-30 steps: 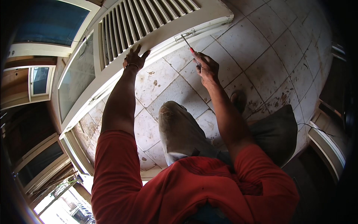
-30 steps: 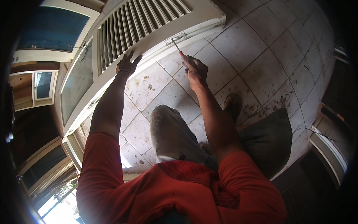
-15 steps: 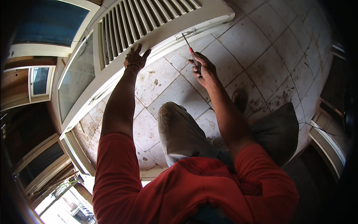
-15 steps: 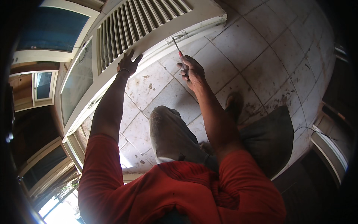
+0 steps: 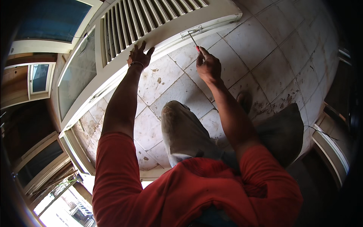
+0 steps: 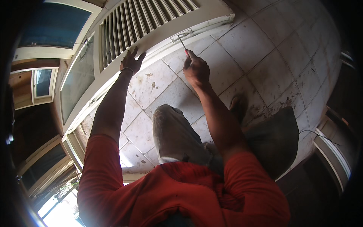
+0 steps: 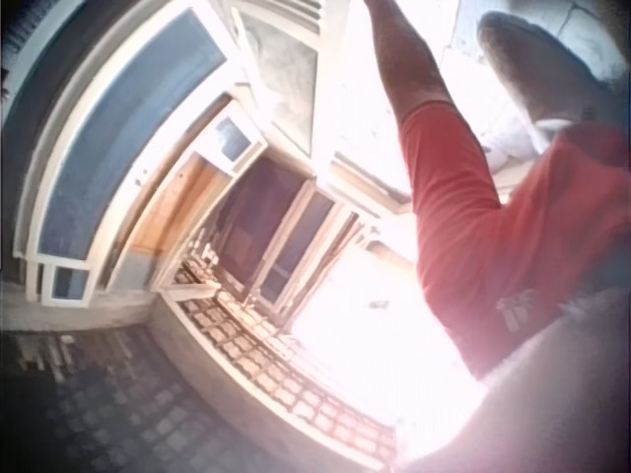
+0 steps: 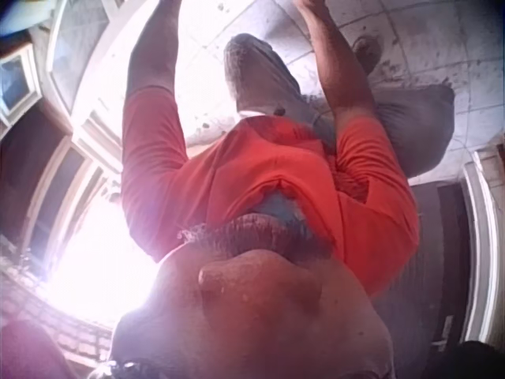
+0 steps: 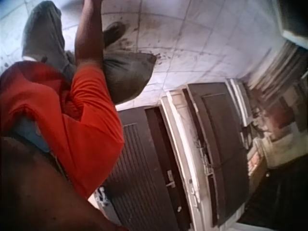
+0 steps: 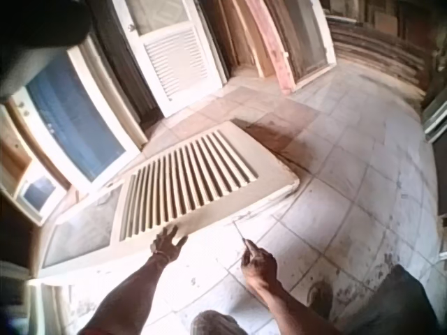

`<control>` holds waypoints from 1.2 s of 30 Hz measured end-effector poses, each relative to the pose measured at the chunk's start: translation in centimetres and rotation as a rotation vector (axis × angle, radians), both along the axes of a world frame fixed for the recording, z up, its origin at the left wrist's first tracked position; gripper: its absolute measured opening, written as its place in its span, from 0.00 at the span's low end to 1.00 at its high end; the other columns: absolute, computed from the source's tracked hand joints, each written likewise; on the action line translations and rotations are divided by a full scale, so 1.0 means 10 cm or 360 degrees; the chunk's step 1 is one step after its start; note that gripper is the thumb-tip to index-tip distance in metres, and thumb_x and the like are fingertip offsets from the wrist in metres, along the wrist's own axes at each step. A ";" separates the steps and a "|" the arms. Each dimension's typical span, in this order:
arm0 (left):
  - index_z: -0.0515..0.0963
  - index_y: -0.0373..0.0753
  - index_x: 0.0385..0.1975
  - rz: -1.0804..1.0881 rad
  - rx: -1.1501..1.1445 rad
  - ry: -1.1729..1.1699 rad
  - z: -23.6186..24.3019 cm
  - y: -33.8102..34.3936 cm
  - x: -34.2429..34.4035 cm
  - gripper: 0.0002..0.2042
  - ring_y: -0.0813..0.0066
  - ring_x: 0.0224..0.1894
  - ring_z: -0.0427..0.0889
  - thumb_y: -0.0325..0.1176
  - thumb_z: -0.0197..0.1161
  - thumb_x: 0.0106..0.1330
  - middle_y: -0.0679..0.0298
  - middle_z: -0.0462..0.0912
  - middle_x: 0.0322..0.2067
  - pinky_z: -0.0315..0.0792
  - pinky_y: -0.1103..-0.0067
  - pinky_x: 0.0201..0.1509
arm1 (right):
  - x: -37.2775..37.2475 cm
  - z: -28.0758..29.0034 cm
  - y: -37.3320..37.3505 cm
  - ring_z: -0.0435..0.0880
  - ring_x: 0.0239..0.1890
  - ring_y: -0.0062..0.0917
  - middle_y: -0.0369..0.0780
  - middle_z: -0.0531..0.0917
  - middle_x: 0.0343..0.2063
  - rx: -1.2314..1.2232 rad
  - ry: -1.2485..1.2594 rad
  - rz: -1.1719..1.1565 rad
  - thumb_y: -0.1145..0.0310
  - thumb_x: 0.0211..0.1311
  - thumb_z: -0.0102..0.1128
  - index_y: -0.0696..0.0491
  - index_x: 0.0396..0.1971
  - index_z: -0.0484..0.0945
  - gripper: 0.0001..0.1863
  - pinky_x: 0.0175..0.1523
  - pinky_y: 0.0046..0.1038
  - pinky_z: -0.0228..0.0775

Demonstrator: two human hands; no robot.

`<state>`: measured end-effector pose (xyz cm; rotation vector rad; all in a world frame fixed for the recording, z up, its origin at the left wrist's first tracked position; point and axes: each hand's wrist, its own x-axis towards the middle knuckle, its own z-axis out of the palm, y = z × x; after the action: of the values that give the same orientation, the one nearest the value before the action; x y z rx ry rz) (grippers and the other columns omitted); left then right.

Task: The person repairs a wooden door by removing a latch with a screwdriver and pliers, and then using a screwdriver to re-secure hardware onto the door frame while sitting on the floor.

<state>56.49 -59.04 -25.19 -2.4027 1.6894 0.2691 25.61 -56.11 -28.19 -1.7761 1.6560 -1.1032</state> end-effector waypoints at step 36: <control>0.52 0.60 0.74 -0.0031 0.0155 -0.0020 0.06 0.04 0.17 0.41 0.47 0.73 0.58 0.74 0.43 0.64 0.50 0.54 0.73 0.53 0.54 0.74 | -0.03 0.37 0.03 0.80 0.24 0.28 0.43 0.84 0.38 0.1176 -0.1889 -0.0343 0.62 0.65 0.55 0.53 0.39 0.81 0.11 0.33 0.25 0.75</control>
<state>58.22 -58.67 -24.62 -2.3124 1.6532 0.3249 25.32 -55.77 -24.47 -0.2987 1.1889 -1.0676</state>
